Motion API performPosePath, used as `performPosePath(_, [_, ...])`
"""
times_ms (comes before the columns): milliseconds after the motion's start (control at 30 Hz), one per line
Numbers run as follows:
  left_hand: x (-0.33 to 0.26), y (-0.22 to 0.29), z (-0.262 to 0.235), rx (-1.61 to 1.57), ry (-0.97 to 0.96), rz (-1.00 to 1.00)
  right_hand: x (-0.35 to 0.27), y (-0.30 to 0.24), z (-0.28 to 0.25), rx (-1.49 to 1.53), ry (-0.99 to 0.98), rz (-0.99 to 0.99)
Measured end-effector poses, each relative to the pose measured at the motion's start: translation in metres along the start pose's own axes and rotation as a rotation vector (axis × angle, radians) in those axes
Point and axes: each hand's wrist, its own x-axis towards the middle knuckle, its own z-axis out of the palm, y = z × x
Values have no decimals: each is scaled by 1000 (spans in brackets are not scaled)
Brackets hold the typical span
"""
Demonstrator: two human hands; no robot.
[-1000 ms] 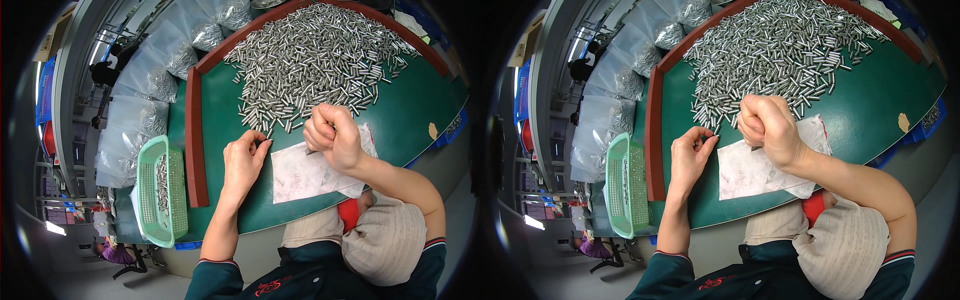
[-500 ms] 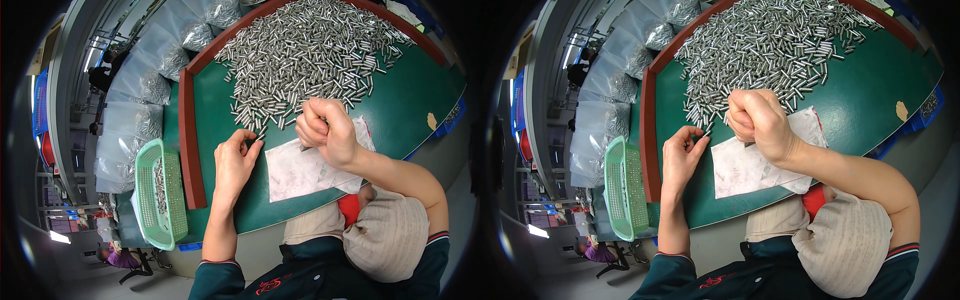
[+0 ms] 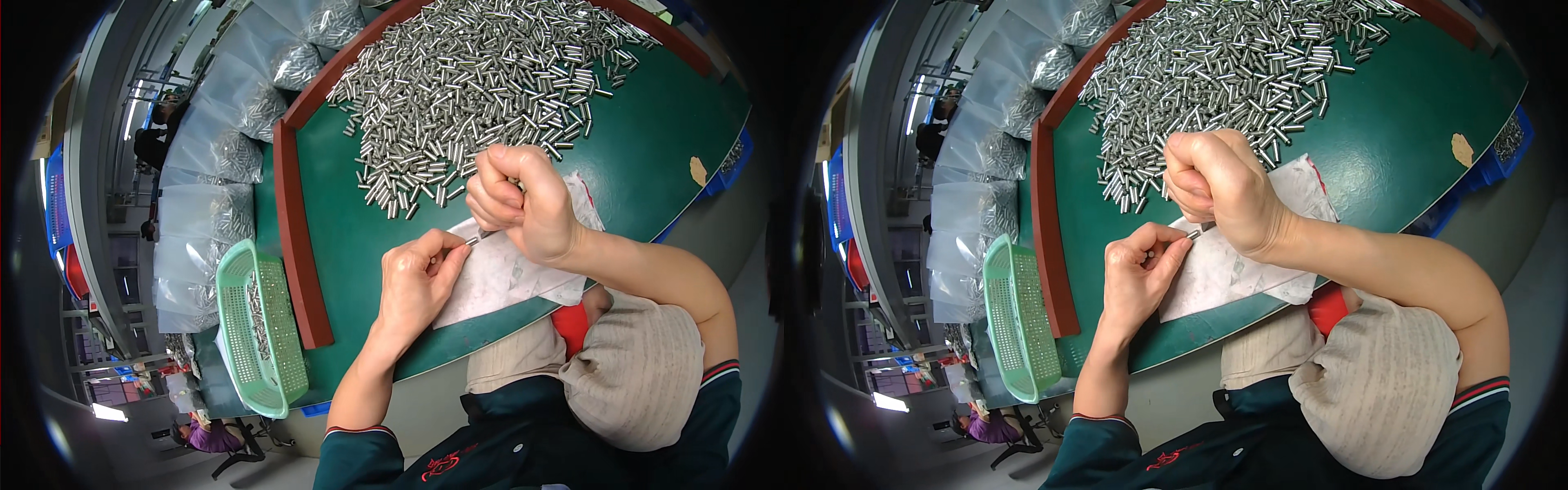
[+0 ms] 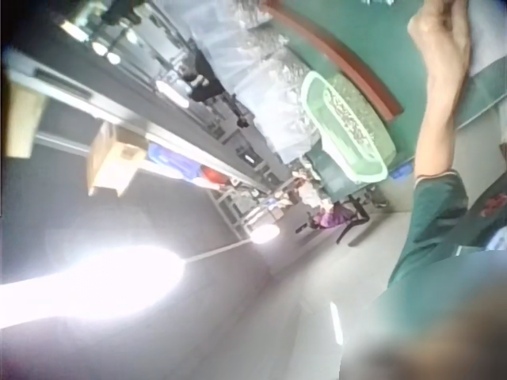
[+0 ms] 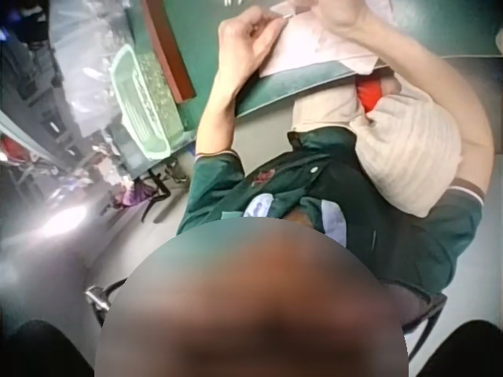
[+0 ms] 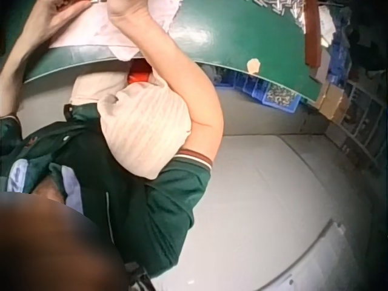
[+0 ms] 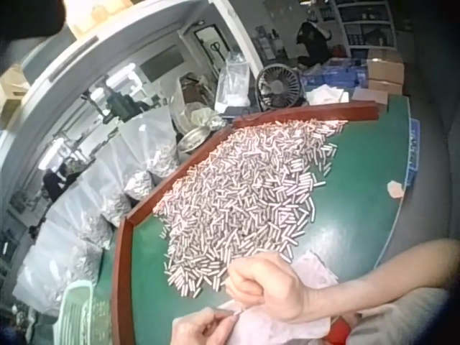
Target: Inspecting and cleaning small metal pins at a manufacturing workstation.
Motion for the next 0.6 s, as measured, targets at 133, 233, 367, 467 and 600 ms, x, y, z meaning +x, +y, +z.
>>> performPosePath(133, [0, -1, 1, -2, -1, 3, -1, 1, 0, -13, -1, -4])
performPosePath(233, [-1, -2, 1, -13, 0, -1, -1, 2, -1, 8, -13, -3])
performPosePath(367, [0, -1, 1, -19, 3, -3, -2, 1, 1, 33, -14, -1])
performPosePath(467, [0, -1, 0, -10, 1, -6, -2, 1, 1, 42, -18, 1])
performPosePath(600, [0, -2, 1, -2, 13, 13, -2, 0, 2, 48, -19, 7])
